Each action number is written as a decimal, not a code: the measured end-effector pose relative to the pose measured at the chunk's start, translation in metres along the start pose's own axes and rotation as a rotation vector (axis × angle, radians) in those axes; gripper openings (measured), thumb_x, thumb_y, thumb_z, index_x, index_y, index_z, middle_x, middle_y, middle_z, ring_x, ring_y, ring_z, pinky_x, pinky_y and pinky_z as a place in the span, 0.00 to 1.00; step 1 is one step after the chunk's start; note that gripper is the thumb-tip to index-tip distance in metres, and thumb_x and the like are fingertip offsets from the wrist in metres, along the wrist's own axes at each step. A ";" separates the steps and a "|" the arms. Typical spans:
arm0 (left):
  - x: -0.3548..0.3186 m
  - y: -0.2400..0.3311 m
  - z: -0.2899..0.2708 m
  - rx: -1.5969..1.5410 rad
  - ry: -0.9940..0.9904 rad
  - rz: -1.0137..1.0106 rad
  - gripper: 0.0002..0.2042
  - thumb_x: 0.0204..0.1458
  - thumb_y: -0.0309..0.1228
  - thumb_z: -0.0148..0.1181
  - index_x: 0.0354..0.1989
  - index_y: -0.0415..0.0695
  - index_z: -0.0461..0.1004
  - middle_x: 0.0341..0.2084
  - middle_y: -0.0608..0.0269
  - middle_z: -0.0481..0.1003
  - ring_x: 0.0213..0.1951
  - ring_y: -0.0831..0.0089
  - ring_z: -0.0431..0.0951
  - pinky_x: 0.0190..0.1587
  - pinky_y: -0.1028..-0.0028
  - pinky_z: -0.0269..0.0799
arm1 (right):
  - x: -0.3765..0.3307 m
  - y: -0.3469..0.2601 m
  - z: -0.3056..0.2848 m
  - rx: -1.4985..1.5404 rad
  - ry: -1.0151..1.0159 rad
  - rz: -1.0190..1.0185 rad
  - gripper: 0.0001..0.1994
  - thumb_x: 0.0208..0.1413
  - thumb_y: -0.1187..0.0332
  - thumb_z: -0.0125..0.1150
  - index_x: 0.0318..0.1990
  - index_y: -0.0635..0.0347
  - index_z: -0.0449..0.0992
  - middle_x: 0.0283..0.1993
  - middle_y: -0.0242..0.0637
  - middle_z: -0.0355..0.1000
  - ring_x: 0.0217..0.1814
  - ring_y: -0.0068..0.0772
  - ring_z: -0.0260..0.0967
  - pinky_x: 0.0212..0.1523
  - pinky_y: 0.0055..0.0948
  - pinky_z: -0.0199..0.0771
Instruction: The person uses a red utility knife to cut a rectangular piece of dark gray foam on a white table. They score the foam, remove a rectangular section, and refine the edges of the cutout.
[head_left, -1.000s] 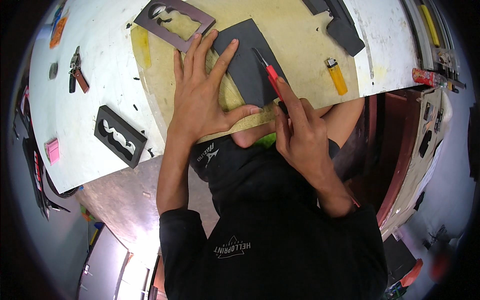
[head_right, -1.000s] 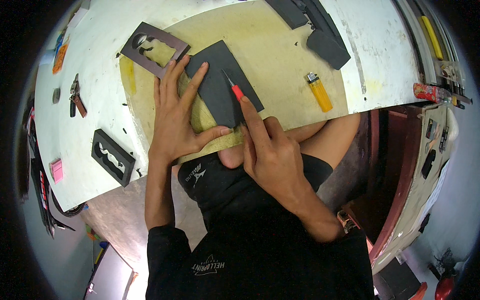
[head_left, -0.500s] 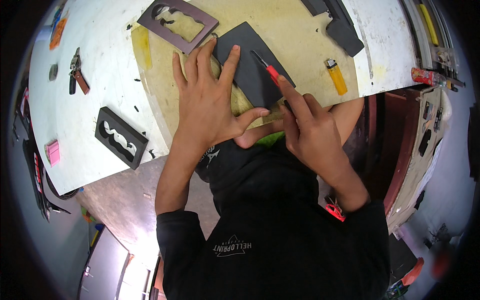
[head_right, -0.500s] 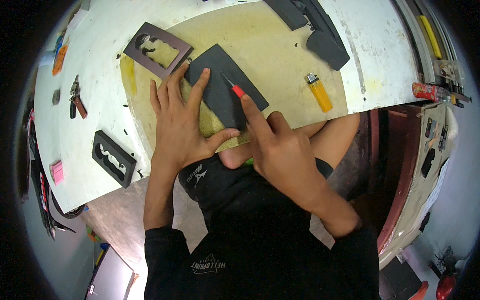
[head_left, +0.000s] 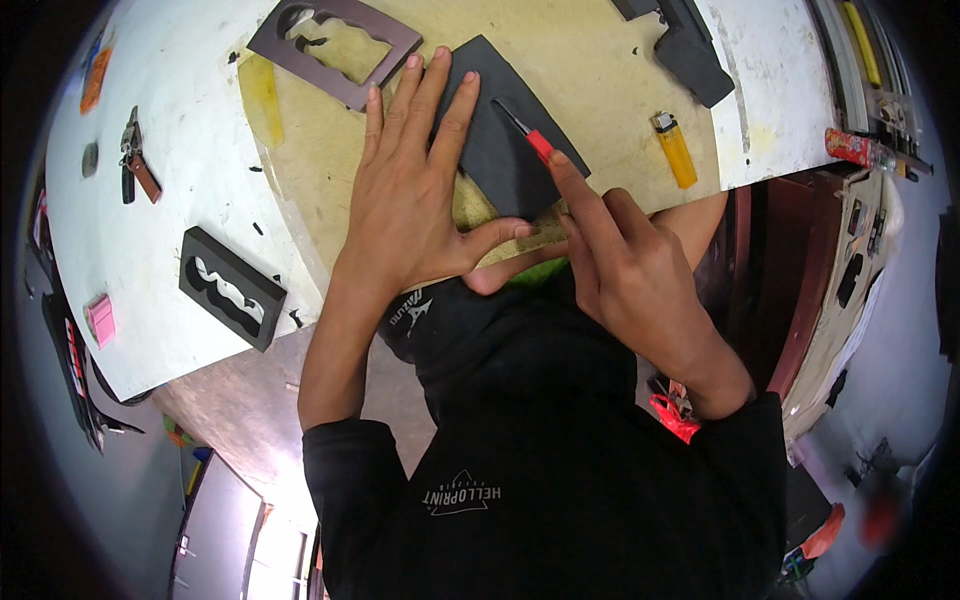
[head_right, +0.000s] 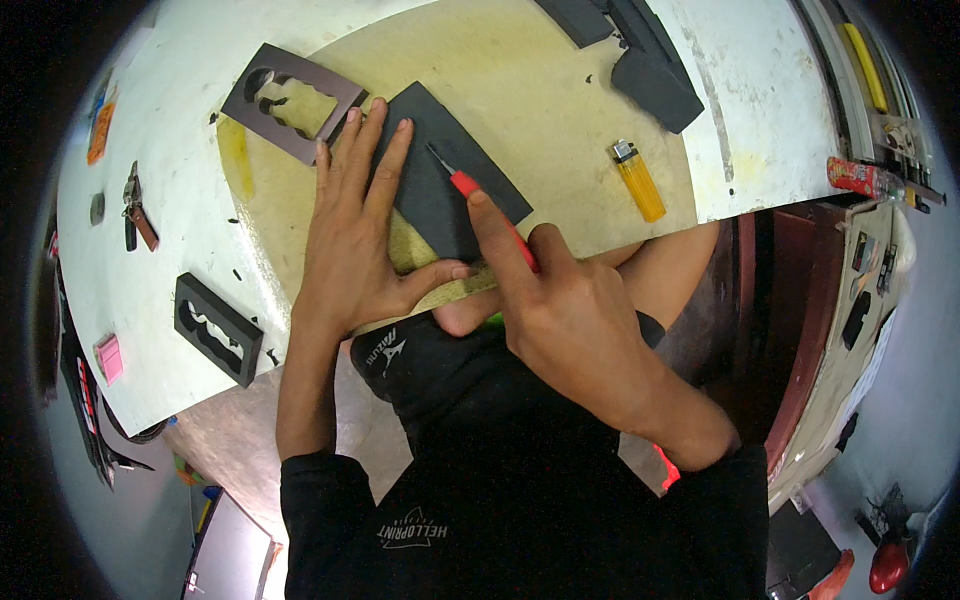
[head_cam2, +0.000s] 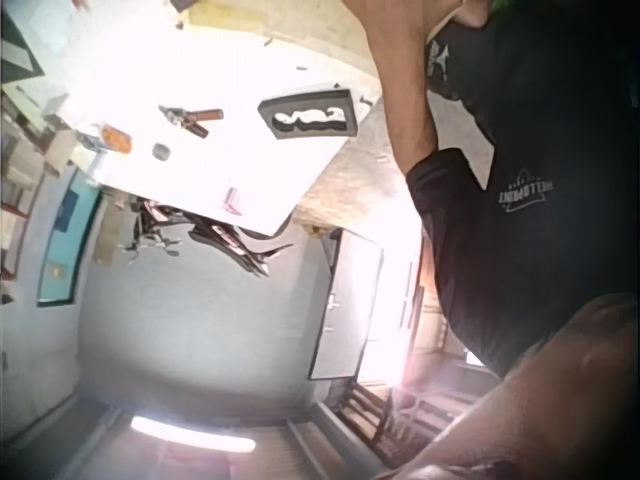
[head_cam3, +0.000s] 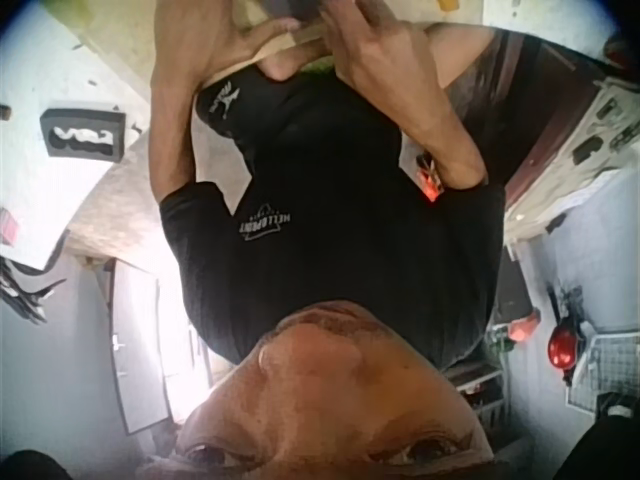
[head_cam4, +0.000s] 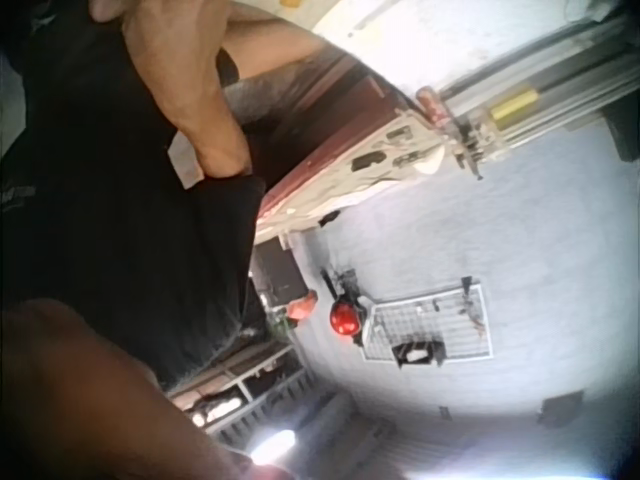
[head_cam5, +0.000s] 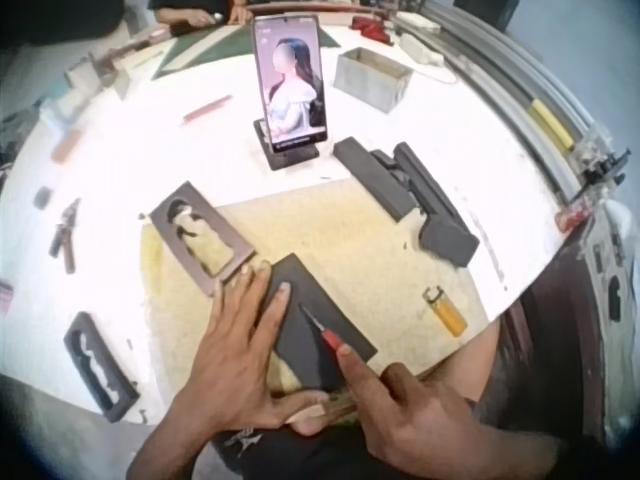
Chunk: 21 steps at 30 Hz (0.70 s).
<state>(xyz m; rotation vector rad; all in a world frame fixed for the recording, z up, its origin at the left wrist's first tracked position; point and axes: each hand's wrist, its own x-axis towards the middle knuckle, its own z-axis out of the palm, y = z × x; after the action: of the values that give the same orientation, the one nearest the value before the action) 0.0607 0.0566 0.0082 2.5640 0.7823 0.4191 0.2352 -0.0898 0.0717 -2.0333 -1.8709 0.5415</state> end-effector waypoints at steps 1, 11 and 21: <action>0.000 0.000 0.000 -0.003 0.002 0.001 0.63 0.35 0.69 0.71 0.77 0.44 0.53 0.77 0.45 0.48 0.77 0.41 0.47 0.76 0.39 0.38 | 0.000 0.000 0.000 -0.002 0.001 -0.002 0.32 0.58 0.80 0.61 0.72 0.62 0.64 0.31 0.45 0.69 0.28 0.46 0.72 0.30 0.43 0.74; 0.000 -0.001 0.002 -0.024 0.012 0.011 0.63 0.35 0.68 0.72 0.77 0.43 0.53 0.77 0.45 0.48 0.77 0.40 0.47 0.75 0.37 0.39 | 0.000 -0.001 -0.001 -0.001 -0.001 0.003 0.31 0.59 0.81 0.61 0.71 0.63 0.65 0.30 0.45 0.68 0.28 0.46 0.72 0.30 0.42 0.73; 0.000 -0.002 0.002 0.008 0.032 0.020 0.62 0.36 0.70 0.70 0.77 0.43 0.53 0.77 0.45 0.50 0.77 0.43 0.48 0.75 0.39 0.38 | 0.000 0.000 -0.005 0.022 0.002 0.004 0.31 0.59 0.81 0.61 0.71 0.62 0.64 0.32 0.48 0.72 0.31 0.51 0.75 0.34 0.46 0.74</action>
<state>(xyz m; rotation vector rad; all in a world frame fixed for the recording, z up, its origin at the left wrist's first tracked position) 0.0604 0.0579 0.0055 2.5803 0.7718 0.4647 0.2374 -0.0898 0.0758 -2.0231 -1.8526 0.5579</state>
